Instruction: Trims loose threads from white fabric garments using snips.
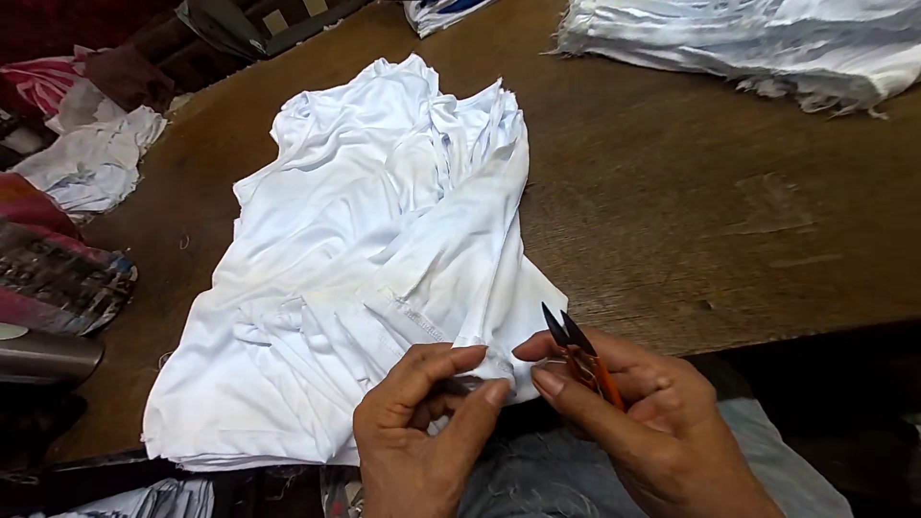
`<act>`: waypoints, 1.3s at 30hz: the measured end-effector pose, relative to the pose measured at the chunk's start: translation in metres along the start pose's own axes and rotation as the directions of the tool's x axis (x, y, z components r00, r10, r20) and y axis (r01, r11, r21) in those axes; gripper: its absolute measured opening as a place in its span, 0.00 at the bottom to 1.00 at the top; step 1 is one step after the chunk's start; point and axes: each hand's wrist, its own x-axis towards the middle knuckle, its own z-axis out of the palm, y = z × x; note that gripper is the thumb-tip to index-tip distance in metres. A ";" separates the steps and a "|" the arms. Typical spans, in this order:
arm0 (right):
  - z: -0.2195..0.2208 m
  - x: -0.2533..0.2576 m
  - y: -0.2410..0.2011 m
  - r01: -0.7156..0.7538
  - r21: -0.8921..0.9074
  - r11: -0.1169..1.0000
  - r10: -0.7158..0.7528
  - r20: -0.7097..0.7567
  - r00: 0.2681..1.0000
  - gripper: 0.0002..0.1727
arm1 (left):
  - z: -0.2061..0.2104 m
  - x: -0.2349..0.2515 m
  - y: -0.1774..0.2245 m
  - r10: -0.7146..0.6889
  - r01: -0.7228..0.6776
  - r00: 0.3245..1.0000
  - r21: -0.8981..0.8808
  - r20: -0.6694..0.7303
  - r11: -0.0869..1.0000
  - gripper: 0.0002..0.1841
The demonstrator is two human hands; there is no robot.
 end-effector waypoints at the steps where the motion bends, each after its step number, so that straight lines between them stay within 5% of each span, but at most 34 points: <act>1: 0.001 0.001 0.000 0.020 -0.017 1.000 -0.019 0.001 1.000 0.13 | 0.002 -0.001 -0.001 -0.008 0.007 0.999 -0.009 -0.035 1.000 0.10; 7: 0.010 0.009 -0.003 0.190 -0.111 0.976 -0.186 0.043 0.982 0.16 | 0.008 -0.003 -0.005 0.076 -0.082 0.994 -0.076 -0.076 0.994 0.16; 12: 0.006 0.016 0.001 0.461 -0.316 0.829 -0.433 0.160 0.887 0.03 | 0.009 -0.010 -0.010 0.070 -0.074 0.997 -0.128 -0.034 0.989 0.12; 16: -0.004 0.007 -0.006 0.357 -0.296 0.886 -0.311 0.192 0.931 0.07 | 0.004 -0.008 -0.007 -0.078 0.061 0.995 -0.260 -0.055 0.964 0.11; 19: -0.018 0.002 -0.008 0.299 -0.459 0.836 -0.233 0.196 0.953 0.20 | 0.003 -0.005 -0.001 -0.222 0.165 0.970 -0.402 -0.100 0.901 0.12; 30: -0.017 -0.003 0.006 0.475 -0.774 0.417 -0.449 0.279 0.849 0.25 | 0.004 -0.005 0.008 -0.355 0.248 0.928 -0.521 -0.115 0.817 0.12; 39: -0.013 -0.001 0.009 0.495 -0.786 0.371 -0.501 0.279 0.819 0.23 | -0.002 -0.006 0.009 -0.418 0.316 0.907 -0.568 -0.055 0.760 0.13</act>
